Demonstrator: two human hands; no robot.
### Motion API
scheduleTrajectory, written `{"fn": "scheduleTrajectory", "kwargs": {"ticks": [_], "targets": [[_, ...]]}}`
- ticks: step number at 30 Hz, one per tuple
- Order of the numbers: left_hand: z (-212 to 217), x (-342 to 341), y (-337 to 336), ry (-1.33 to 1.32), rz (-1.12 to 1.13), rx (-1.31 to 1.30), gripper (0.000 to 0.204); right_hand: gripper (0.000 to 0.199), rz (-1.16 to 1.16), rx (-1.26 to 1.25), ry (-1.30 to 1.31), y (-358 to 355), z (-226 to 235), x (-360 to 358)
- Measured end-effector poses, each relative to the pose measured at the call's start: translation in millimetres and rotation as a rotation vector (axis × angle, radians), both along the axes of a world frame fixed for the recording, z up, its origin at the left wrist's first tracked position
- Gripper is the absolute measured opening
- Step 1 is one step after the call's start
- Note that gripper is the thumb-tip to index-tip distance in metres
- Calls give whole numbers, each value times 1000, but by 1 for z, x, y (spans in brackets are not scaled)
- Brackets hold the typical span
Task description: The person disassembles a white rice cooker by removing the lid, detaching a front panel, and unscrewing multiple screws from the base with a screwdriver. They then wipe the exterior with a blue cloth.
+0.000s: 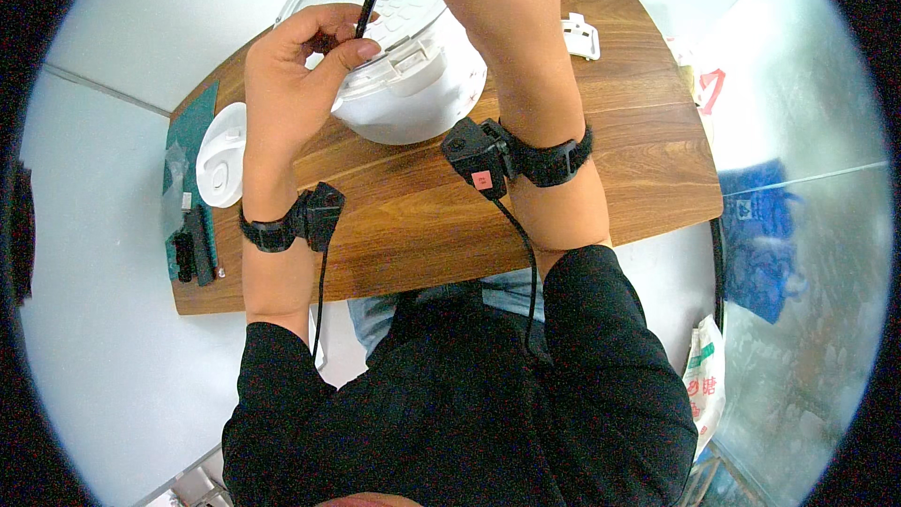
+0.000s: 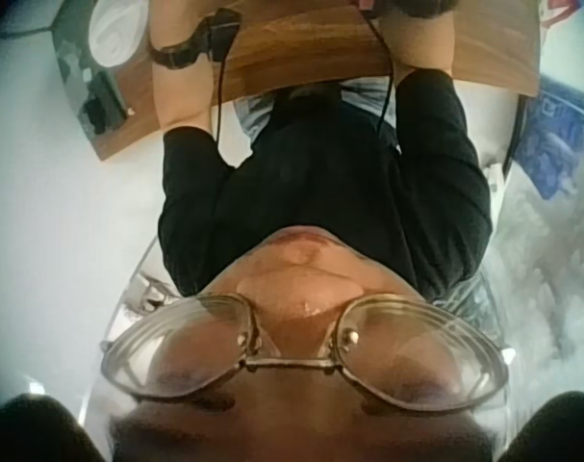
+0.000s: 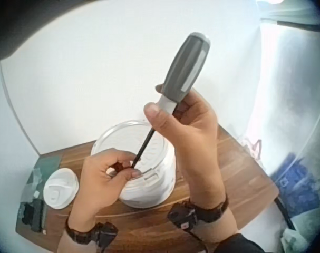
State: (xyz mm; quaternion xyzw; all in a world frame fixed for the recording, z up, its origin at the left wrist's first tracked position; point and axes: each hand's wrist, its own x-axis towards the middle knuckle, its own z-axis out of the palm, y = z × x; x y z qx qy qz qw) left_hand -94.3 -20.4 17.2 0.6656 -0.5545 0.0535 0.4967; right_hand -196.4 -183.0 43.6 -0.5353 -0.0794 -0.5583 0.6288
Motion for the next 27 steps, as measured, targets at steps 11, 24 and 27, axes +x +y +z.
{"fn": "scheduleTrajectory", "kwargs": {"ticks": [11, 24, 27], "targets": [[1, -34, 25, 193, 25, -56, 29, 38, -83, -20, -18, -12, 5, -25], [-76, -77, -17, 201, -356, 322, 25, 30, -242, -29, 216, -65, -3, -79], [-89, -75, -36, 102, -340, 348, 28, 32, -263, -50, 253, -74, -4, -90]]}}
